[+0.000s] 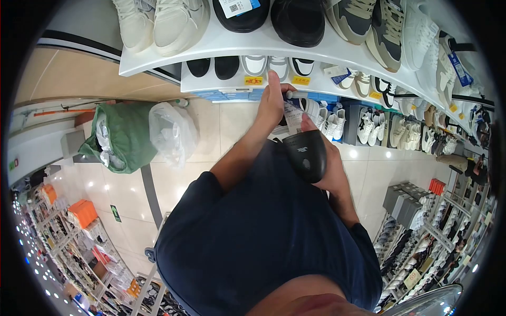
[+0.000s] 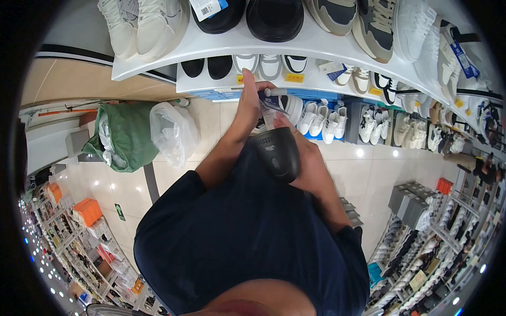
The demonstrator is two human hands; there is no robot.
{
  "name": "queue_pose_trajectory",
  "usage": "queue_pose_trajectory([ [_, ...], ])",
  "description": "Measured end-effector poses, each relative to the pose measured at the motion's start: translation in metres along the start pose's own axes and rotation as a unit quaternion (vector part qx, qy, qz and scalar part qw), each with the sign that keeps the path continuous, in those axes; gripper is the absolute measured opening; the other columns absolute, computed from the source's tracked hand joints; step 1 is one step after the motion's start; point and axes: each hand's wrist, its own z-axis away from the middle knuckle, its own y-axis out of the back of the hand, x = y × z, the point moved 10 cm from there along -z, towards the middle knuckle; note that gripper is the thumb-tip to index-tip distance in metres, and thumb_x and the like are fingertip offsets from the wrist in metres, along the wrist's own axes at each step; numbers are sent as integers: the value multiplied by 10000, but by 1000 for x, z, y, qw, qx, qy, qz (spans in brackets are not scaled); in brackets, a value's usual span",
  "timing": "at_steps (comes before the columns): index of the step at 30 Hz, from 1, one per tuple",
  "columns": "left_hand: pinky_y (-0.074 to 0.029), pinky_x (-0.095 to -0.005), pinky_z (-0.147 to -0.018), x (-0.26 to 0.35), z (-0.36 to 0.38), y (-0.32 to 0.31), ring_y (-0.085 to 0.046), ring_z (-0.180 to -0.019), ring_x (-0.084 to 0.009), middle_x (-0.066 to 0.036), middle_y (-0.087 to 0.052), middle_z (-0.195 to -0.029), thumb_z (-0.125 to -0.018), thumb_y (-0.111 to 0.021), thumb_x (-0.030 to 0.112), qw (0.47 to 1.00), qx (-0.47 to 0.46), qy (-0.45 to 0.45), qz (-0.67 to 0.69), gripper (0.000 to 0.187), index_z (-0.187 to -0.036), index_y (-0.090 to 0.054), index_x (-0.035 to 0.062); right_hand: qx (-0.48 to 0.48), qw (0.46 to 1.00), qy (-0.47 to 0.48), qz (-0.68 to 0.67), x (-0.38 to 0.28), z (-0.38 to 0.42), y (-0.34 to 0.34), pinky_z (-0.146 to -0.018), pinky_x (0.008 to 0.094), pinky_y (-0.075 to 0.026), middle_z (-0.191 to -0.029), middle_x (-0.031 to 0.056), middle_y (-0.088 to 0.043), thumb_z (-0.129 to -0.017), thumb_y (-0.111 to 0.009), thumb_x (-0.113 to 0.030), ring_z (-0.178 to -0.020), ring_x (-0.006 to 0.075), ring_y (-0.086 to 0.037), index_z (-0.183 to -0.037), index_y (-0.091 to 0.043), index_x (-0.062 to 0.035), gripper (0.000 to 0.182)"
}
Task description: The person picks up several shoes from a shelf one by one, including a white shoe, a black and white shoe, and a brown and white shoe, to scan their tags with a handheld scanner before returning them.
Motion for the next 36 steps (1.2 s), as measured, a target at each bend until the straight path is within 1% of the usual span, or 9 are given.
queue_pose_trajectory([
  [4,-422,-277,-704,-6,-9,7,-546,-723,-171,-101,-652,-773,-959,-122,782,1000,-9,16,5,1046,-862,-722,-70,39,993,-19,-114,6,14,13,-1115,344,-398,-1542,218,-436,-771,-780,-90,-1396,272,-484,-1486,-398,60,825],
  [6,-472,-249,-680,-1,-8,4,-611,-707,-155,-83,-675,-774,-912,-111,849,999,-44,15,20,1047,-892,-705,-13,123,981,-86,-121,24,23,29,-1108,346,-368,-1575,234,-381,-774,-755,-110,-1398,250,-465,-1373,-535,18,651],
  [12,-492,-260,-682,2,-6,12,-617,-689,-149,-98,-679,-793,-898,-189,868,998,-23,29,59,1027,-947,-688,-29,127,989,-9,-76,18,36,47,-1126,392,-349,-1471,217,-507,-800,-657,9,-1399,280,-456,-1326,-535,-7,540],
  [15,-499,-260,-679,-2,-10,17,-624,-695,-153,-105,-682,-802,-894,-227,869,998,-21,25,55,1010,-971,-677,-32,153,986,-72,-5,31,48,49,-1030,362,-443,-1320,174,-628,-791,-696,6,-1244,235,-582,-1291,-566,0,517],
  [17,-462,-257,-683,0,-8,17,-585,-699,-157,-102,-659,-770,-910,-190,851,998,-8,32,51,1038,-917,-689,-60,195,972,-125,-38,42,53,52,-651,295,-516,-782,52,-679,-705,-807,-46,-710,141,-655,-978,-641,1,323],
  [21,-426,-253,-690,-3,-11,20,-550,-708,-159,-99,-638,-733,-921,-147,839,998,5,36,41,1080,-863,-701,-87,200,969,-135,-53,45,53,50,-609,287,-507,-751,52,-680,-712,-801,-47,-654,121,-641,-915,-637,0,266],
  [23,-428,-255,-691,-3,-10,21,-554,-709,-157,-97,-641,-733,-920,-142,839,998,6,37,42,1082,-858,-701,-85,150,973,-175,-22,56,58,44,-734,305,-515,-969,84,-703,-763,-794,-28,-815,143,-640,-1081,-641,21,356],
  [31,-512,-259,-689,-8,-12,14,-634,-725,-136,-79,-679,-818,-943,-237,813,993,-58,13,99,931,-953,-685,-4,165,973,-157,21,64,55,51,-717,306,-516,-875,88,-706,-740,-798,-41,-780,143,-646,-985,-663,17,286],
  [36,-458,-258,-649,23,4,12,-586,-696,-107,-51,-659,-783,-1086,-276,524,992,-24,-125,11,716,-1009,-685,-60,190,970,-152,-22,68,46,48,-692,309,-518,-832,91,-705,-753,-796,-56,-747,143,-650,-957,-666,10,251],
])
